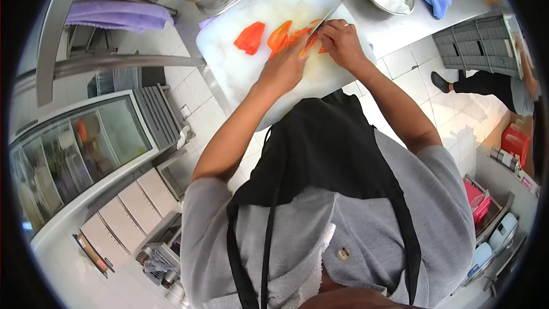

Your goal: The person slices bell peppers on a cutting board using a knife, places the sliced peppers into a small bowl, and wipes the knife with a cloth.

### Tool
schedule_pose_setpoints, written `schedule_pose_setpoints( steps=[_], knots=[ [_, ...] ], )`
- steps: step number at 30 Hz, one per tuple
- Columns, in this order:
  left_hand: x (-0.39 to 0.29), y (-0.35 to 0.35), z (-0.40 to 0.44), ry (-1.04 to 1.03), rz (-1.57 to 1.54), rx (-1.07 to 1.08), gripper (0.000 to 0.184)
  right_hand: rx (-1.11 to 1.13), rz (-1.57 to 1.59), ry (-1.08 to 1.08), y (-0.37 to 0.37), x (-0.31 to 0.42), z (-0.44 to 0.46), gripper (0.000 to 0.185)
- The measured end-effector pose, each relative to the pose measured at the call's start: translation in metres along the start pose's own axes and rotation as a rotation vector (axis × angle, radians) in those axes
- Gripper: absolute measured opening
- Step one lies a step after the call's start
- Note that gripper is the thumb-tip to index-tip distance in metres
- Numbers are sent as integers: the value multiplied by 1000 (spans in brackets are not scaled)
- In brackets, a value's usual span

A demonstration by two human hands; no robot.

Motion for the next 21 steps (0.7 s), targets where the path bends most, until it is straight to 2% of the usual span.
schedule_pose_setpoints(
  steps=[3, 4, 7, 10, 13, 16, 21],
  knots=[
    [-6, 0, 35, 38, -81, 74, 53, 48, -7, -9, -7, -4, -4, 9],
    [-18, 11, 32, 90, 7, 214, 54, 63, -16, -8, -7, -6, 0, 9],
    [-9, 26, -2, 10, -12, 63, 53, -27, -3, -11, 0, 1, 0, 9],
    [-4, 32, -25, 69, 10, 81, 54, -13, 18, -22, 0, 0, 0, 9],
    [-3, -2, 0, 90, -18, 60, 55, -18, 12, -10, -1, 0, -1, 9],
    [-11, 3, 31, 14, -90, 77, 53, 62, -13, -24, -5, -3, 1, 8],
    [-12, 26, -16, 20, 44, 84, 55, 13, -20, -11, -4, 0, 0, 6]
  ],
)
Point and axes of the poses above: each hand's wrist, its own z-axis towards the middle knuckle, its own y-axis out of the back of the hand, x = y × z, the point moved 8 cm from there along z, towards the middle knuckle, and after that the axes turned 11 degrees about -x, right-handed, at the moved point
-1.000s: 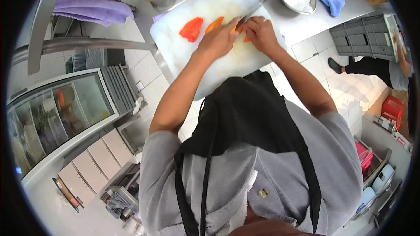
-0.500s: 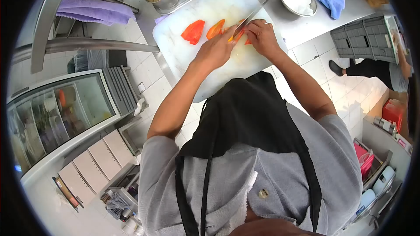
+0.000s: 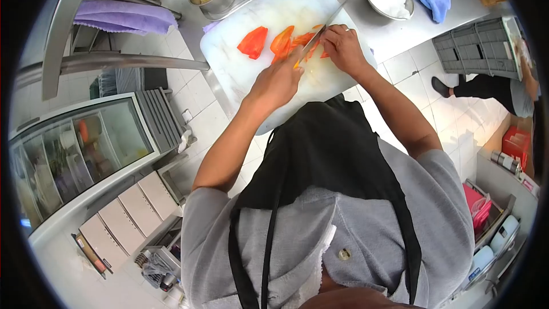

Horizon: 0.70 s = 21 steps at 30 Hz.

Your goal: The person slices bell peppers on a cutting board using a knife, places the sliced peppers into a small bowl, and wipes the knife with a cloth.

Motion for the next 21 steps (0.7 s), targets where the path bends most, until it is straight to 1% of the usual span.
schedule_pose_setpoints(
  steps=[2, 3, 5, 6, 7, 10, 11, 13, 14, 15, 16, 18, 19, 21],
  knots=[
    [0, -11, -4, 83, -15, 22, 56, 6, 0, -6, 3, -3, 0, 5],
    [6, -34, 9, -46, -41, -122, 56, 8, 4, -7, 2, -3, 0, 5],
    [7, -33, 39, -47, -69, -99, 56, 19, 6, -6, -2, -2, 4, 6],
    [1, -30, 44, -44, -93, -82, 56, 47, 0, -13, -3, -4, 0, 6],
    [-15, -10, 35, -77, -141, -85, 55, 70, -8, -16, -3, -6, 0, 6],
    [-2, -10, -6, 16, -56, -23, 55, -34, 9, -1, 2, -2, 0, 7],
    [8, -26, -9, 77, -91, -41, 55, -21, 1, -6, 2, -3, -1, 8],
    [1, -36, 14, 117, -102, -51, 56, 20, -2, 0, 2, 0, 2, 8],
    [0, -33, 37, 121, -107, -69, 56, 35, 43, -14, -1, -5, 7, 9],
    [-2, -27, 47, 74, -187, -64, 55, 67, 91, -36, -2, -8, 3, 10],
    [-2, -24, 44, 45, -182, -77, 55, 89, 135, -48, -1, -12, 6, 11],
    [-2, -19, 38, -27, -153, -90, 54, 5, 264, -168, 12, -25, 11, 12],
    [-7, -12, 26, 16, -139, -85, 54, -32, 331, -243, 18, -28, 6, 13],
    [-8, -12, 8, 49, -92, -66, 56, -19, 239, -134, 29, -15, 2, 13]
  ],
)
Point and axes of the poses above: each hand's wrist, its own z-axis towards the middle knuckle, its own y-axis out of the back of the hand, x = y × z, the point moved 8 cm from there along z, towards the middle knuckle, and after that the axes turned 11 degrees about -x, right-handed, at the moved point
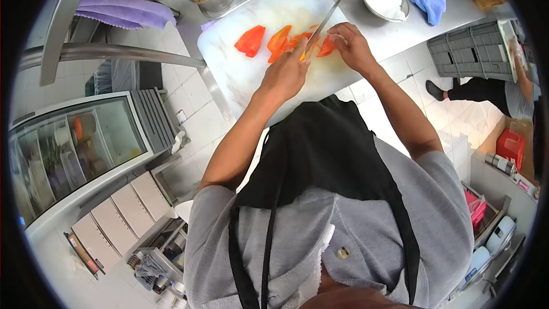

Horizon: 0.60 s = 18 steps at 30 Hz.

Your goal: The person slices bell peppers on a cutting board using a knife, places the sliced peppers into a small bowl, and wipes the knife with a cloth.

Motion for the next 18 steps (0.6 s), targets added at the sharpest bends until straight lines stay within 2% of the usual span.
schedule_pose_setpoints(
  steps=[4, 8, 10, 13, 16, 18],
  knots=[
    [-13, -1, -30, 0, 48, 61, 59, 147, -83, 77, -1, 11, -6, 14],
    [-20, 2, -41, 96, 81, 142, 60, 250, -136, 94, -10, 2, -6, 18],
    [-14, -11, -38, 107, 73, 143, 60, 196, -108, 111, -7, 4, -5, 15],
    [-9, -44, 1, -96, 21, -89, 59, 147, -100, 148, -8, 2, -11, 15],
    [-9, -34, 35, -144, 34, -9, 61, 155, -136, 132, -9, -1, -22, 16],
    [-14, -21, 12, -37, 68, 56, 59, 144, -181, 130, -7, -5, -16, 17]
  ],
)
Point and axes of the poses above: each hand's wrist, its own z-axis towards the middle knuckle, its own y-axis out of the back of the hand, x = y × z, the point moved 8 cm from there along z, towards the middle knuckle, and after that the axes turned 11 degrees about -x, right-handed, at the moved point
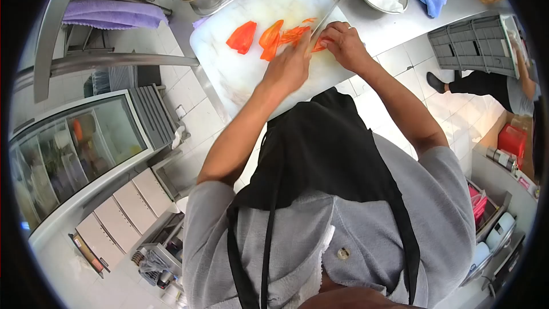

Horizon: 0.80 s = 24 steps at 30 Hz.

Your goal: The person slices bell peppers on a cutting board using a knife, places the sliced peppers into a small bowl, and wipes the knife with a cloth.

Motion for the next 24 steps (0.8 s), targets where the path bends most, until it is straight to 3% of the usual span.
schedule_pose_setpoints(
  steps=[1, 2, 5, 8, 11, 15, 19, 24],
  knots=[
    [-1, 4, -19, 57, 17, 46, 58, -10, -5, 2, 0, -1, 2, 16],
    [1, 2, -34, -32, 16, -12, 58, -14, -10, -1, 1, 0, 1, 15],
    [-5, 1, -46, 148, 33, 115, 59, -12, -8, -22, 3, -1, -2, 15],
    [5, -19, 1, -10, -104, -95, 59, -18, -28, -18, 0, 0, -1, 15],
    [4, -11, 12, -98, -46, -103, 59, 9, -41, -26, -1, -3, -7, 16],
    [-7, 6, -43, 98, 7, 57, 57, -15, -37, -35, 2, -4, -6, 16],
    [-2, -21, -11, -37, -32, -139, 57, -12, -21, -41, 1, -2, -4, 16],
    [-5, -2, -7, -12, -42, -15, 58, 20, -9, -38, 2, -5, -6, 15]
  ],
)
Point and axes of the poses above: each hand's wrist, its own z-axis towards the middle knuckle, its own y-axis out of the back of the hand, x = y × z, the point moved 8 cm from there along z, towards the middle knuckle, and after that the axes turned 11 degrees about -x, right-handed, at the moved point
